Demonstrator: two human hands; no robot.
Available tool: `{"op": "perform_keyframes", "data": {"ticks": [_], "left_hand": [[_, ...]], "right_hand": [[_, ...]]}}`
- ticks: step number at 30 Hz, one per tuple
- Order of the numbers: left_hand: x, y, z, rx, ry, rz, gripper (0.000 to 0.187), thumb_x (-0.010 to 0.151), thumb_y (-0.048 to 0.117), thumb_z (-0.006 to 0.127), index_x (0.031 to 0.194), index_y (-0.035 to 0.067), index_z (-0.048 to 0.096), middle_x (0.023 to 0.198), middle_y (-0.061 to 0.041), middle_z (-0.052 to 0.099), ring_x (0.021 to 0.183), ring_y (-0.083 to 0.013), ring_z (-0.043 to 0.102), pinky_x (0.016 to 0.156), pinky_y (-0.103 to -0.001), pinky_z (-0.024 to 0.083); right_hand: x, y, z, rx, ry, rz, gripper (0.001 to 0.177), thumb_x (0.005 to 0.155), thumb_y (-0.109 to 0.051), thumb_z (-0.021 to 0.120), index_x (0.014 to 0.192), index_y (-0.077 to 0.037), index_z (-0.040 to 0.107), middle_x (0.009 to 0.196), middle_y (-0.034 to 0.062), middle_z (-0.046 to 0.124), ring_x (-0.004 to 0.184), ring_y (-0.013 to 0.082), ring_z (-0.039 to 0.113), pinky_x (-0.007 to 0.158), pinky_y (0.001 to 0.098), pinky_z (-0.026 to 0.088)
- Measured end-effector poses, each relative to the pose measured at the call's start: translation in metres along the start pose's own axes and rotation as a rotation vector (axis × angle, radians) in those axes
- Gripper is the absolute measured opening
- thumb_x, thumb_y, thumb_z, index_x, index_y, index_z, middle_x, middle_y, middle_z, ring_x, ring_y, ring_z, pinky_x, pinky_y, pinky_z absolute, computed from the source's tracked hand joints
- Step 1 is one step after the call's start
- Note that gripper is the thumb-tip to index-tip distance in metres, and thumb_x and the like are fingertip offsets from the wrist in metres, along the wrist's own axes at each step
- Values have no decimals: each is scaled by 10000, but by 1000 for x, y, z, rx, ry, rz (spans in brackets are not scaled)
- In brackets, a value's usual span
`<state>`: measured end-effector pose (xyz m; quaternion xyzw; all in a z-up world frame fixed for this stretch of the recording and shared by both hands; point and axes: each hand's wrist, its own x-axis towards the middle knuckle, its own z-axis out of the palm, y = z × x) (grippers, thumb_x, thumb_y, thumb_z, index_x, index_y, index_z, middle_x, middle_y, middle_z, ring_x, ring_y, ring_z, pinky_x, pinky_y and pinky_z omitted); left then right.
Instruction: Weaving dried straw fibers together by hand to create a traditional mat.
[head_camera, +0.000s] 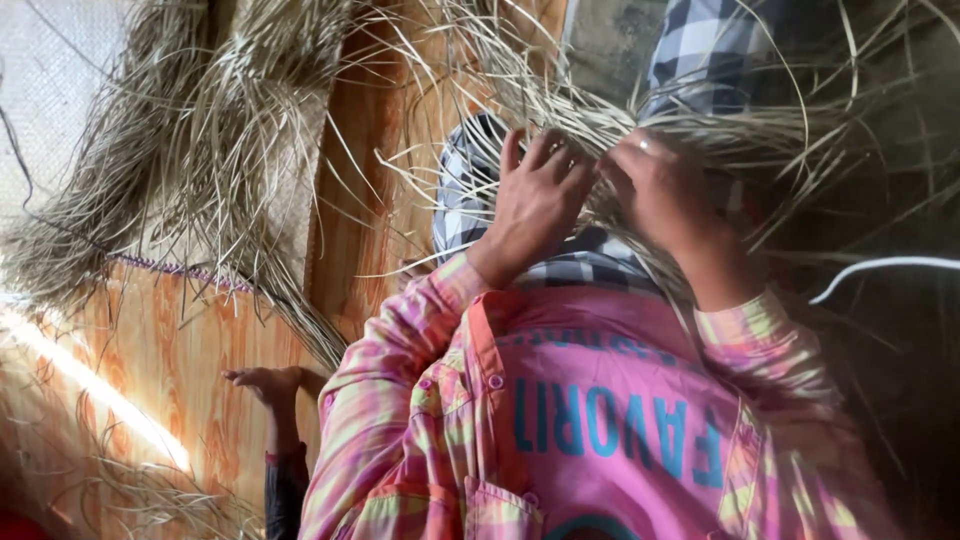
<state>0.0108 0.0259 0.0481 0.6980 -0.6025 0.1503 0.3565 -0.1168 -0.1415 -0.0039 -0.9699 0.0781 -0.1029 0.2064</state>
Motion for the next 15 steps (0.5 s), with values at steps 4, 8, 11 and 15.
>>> {"op": "perform_keyframes", "data": {"ticks": [4,8,11,15], "left_hand": [[-1,0,23,56,-223,-149,254,766,186,806,995,101,735,858,-91,688,1097,-325,533,1042,-727,239],[4,-6,26,122,-438,-187,169,832,185,797,989,137,759,994,-53,725,1200,-329,464,1093,-762,147],[0,-30,34,246,-256,-60,164,818,185,803,952,115,741,1091,-103,696,1203,-362,493,1077,-788,180],[6,-118,13,519,-326,-288,209,927,185,695,1121,110,682,1298,-133,597,1252,-354,530,1081,-805,91]], "right_hand": [[1,-11,-14,-91,-153,108,164,959,-141,596,1120,-123,576,1168,73,577,977,353,672,827,490,567],[-4,0,2,-6,-240,229,221,923,-172,645,1082,-70,529,1320,182,548,934,522,674,815,613,555],[-4,-3,2,5,-200,252,211,1060,-260,529,1097,-52,520,1282,236,571,948,549,662,776,607,555],[-10,0,-1,44,11,65,142,903,20,574,1040,14,606,1068,258,614,819,449,596,713,518,475]]}}
